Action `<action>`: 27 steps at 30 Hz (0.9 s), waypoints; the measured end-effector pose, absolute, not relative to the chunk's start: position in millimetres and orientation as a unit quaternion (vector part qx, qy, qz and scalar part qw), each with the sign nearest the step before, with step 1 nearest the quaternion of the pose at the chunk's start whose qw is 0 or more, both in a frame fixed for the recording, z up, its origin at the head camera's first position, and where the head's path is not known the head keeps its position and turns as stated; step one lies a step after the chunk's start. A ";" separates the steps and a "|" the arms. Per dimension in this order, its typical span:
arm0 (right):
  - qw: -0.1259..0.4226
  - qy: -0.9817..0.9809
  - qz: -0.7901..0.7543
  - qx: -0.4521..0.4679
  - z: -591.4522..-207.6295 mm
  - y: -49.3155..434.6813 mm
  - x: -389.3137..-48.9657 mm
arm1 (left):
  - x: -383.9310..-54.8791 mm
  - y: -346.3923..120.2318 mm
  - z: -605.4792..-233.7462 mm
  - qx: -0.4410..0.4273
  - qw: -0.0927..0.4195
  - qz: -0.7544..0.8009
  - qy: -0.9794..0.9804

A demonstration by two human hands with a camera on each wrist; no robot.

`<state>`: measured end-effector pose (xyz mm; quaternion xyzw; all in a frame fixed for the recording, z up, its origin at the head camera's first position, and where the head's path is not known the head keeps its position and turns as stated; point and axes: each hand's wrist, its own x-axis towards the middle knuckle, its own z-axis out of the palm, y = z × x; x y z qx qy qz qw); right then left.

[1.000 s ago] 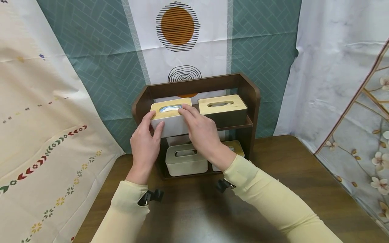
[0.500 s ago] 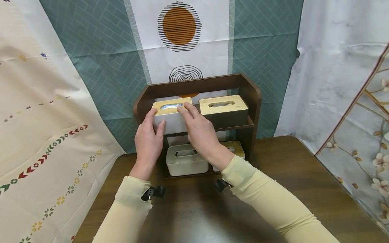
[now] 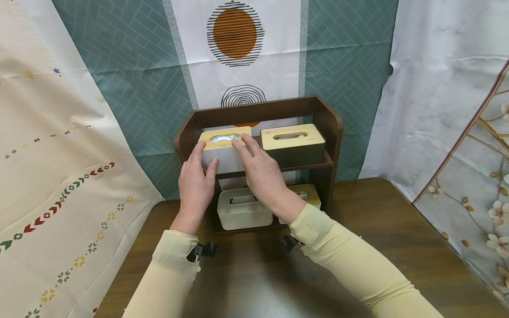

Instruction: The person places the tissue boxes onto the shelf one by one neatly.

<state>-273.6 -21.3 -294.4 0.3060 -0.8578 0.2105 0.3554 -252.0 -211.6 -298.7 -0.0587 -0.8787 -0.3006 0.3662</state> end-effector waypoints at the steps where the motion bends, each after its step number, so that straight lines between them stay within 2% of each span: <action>1: 0.355 -0.858 0.211 0.306 -294.7 -21.4 -273.8 | -251.8 -211.4 -298.8 -0.059 0.366 -0.300 -0.879; 27: 0.361 -0.862 0.183 0.307 -296.4 -23.7 -274.5 | -252.1 -211.9 -299.5 -0.065 0.365 -0.294 -0.881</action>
